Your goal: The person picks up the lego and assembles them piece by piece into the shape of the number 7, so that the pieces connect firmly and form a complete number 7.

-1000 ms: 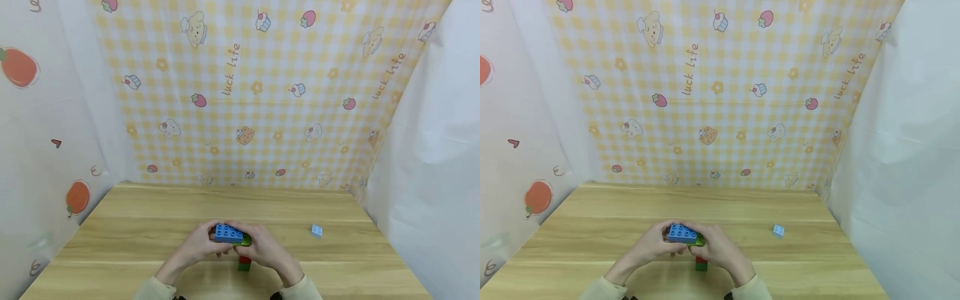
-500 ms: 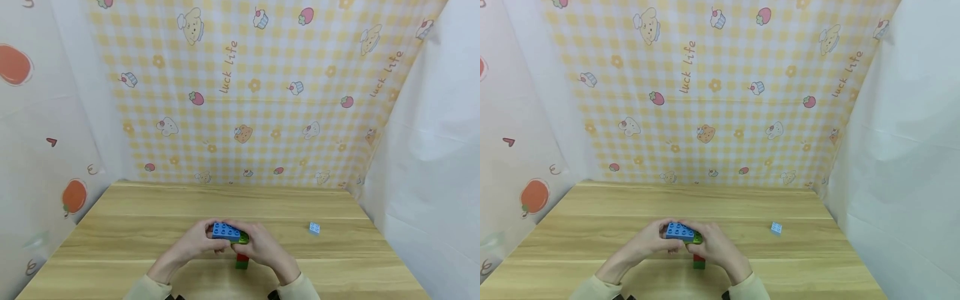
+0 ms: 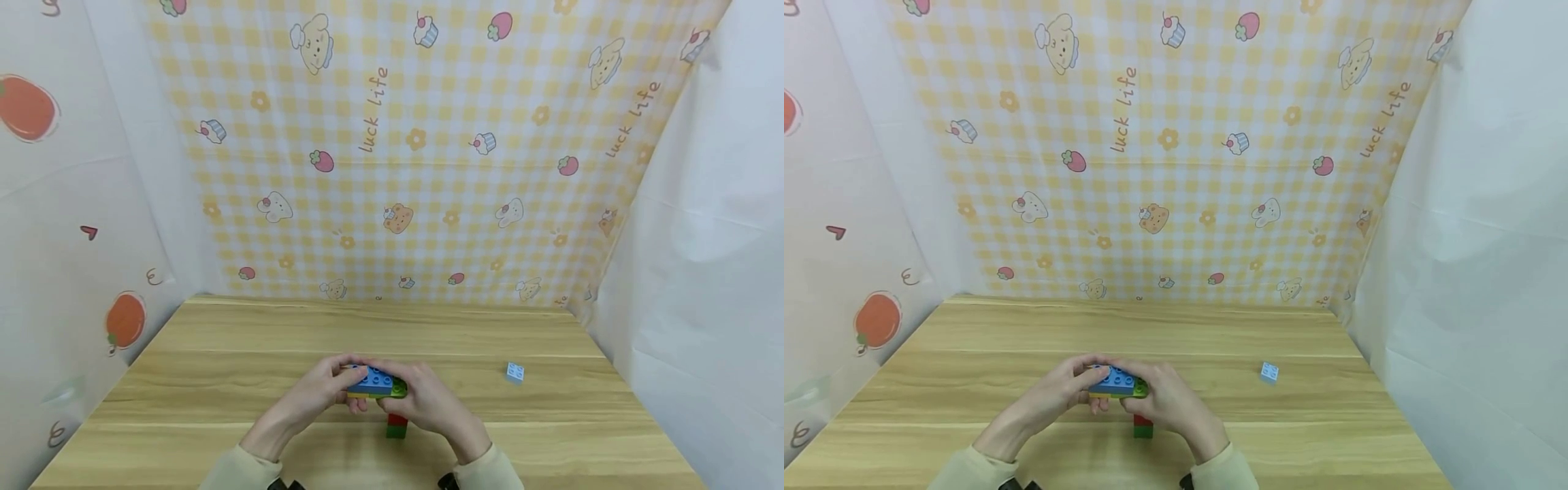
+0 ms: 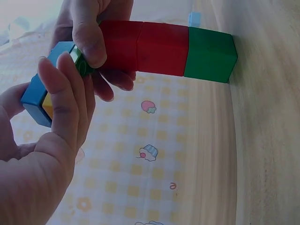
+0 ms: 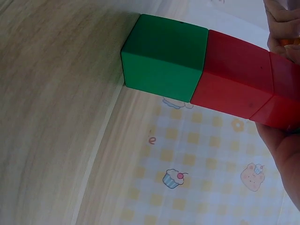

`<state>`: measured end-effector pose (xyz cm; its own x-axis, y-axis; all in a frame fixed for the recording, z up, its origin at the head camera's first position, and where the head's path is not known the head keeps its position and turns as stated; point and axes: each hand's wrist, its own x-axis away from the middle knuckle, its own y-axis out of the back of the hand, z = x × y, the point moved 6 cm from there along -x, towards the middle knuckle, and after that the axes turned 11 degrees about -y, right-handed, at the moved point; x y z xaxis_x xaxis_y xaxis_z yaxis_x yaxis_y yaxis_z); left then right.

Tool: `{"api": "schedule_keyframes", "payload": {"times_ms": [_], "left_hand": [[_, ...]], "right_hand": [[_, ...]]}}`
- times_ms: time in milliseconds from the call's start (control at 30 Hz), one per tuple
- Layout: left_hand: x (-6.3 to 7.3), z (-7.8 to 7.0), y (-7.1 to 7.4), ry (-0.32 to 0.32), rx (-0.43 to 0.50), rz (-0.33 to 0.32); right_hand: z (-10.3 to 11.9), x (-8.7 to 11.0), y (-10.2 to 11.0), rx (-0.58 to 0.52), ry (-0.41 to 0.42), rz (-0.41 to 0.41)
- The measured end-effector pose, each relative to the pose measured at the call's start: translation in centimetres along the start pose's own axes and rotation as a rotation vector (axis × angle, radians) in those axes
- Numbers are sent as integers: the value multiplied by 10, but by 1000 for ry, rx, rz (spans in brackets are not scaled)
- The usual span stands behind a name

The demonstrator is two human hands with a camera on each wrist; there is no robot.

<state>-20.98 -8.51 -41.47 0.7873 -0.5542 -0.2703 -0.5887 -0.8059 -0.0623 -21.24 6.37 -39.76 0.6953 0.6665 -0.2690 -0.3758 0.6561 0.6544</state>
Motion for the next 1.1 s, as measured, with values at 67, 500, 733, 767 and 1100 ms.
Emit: {"api": "schedule_keyframes", "payload": {"times_ms": [67, 500, 733, 767, 1100], "left_hand": [[0, 0, 0, 4, 5, -3], [-2, -1, -5, -12, 41, -6], [-2, -3, -7, -21, 36, -8], [-1, -3, -7, -20, 34, -8], [2, -3, -2, -4, 20, -9]], "right_hand": [[0, 0, 0, -2, 1, 2], [11, 6, 7, -97, 162, -65], [15, 8, 10, -122, 175, -73], [16, 8, 11, -115, 188, -71], [29, 5, 14, -121, 113, -42]]}}
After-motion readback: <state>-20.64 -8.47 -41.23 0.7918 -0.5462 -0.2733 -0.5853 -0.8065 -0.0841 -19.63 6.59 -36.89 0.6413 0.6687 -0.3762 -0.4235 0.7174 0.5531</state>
